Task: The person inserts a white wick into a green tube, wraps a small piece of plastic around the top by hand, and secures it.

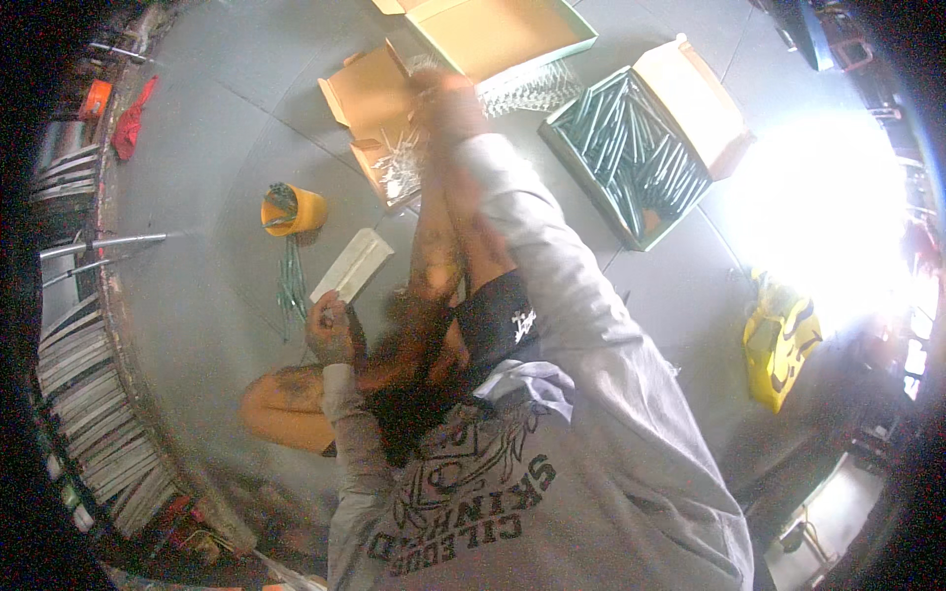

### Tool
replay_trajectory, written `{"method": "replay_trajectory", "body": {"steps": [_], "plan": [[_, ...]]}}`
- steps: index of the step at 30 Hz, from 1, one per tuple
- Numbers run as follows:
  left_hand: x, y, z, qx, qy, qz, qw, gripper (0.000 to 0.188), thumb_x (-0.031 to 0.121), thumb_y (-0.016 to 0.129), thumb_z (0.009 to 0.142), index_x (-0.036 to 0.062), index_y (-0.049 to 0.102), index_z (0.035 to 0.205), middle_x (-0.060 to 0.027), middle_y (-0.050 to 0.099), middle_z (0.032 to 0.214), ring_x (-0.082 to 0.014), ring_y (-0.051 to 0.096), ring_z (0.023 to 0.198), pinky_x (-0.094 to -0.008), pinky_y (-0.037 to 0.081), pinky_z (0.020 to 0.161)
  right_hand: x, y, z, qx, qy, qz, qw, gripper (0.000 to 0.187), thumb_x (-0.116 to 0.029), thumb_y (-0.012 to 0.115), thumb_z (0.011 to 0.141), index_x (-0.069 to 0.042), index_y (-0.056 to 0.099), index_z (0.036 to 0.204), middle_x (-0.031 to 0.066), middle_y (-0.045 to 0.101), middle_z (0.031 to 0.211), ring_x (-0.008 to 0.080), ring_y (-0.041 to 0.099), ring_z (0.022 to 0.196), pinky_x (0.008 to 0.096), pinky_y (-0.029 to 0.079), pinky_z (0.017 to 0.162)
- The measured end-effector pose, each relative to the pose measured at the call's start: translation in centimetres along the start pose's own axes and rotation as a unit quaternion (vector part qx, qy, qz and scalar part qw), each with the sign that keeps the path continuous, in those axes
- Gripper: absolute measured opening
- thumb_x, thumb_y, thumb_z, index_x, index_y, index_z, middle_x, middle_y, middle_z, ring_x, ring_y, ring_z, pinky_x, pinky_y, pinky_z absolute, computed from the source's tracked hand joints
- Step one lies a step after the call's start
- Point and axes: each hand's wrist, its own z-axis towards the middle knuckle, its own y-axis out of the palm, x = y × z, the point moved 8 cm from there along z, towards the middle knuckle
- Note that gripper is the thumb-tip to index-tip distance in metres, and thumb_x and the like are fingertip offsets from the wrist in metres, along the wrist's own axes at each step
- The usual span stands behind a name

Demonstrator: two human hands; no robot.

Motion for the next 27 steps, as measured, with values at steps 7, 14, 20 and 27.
{"method": "replay_trajectory", "body": {"steps": [7,14,20,27], "plan": [[2.6,2.0,0.3,-0.032,0.043,-0.074,0.996,0.025,0.028,0.069,0.092,0.0086,0.073,0.107,0.0032,0.065,0.091,-0.0079,0.041,0.066,-0.0234,0.041,0.063,25.3,-21.6,-10.7,-0.038,0.416,-0.389,0.821,0.054,-0.047,0.067,0.082,0.004,0.070,0.101,0.0244,0.068,0.113,0.0400,0.065,0.108,0.0471,0.051,0.094],[2.1,2.5,-0.6,-0.075,0.055,-0.109,0.990,0.021,0.021,0.071,0.091,0.0069,0.073,0.107,0.0019,0.068,0.096,-0.0068,0.040,0.065,-0.0223,0.040,0.062,26.9,-24.1,-16.1,0.120,0.377,-0.194,0.898,0.044,-0.041,0.083,0.077,0.001,0.072,0.086,0.0084,0.068,0.071,0.0170,0.063,0.058,0.0300,0.049,0.055],[2.7,3.1,-2.3,-0.123,-0.036,-0.260,0.957,0.024,0.020,0.067,0.096,0.0030,0.069,0.113,-0.0024,0.070,0.099,-0.0039,0.055,0.072,-0.0191,0.045,0.070,14.5,-22.5,-15.2,0.169,0.337,0.133,0.917,0.036,-0.029,0.081,0.084,0.001,0.062,0.091,0.0064,0.065,0.075,0.0127,0.062,0.054,0.0239,0.048,0.046],[22.5,0.6,-5.9,-0.273,0.013,-0.229,0.934,0.036,0.033,0.050,0.104,0.0009,0.064,0.097,-0.0064,0.066,0.081,-0.0121,0.055,0.065,-0.0261,0.045,0.061,-9.2,-12.3,-17.1,-0.076,0.279,0.481,0.828,0.012,-0.011,0.063,0.096,0.000,0.059,0.095,0.0106,0.064,0.082,0.0200,0.066,0.066,0.0308,0.057,0.061]]}}
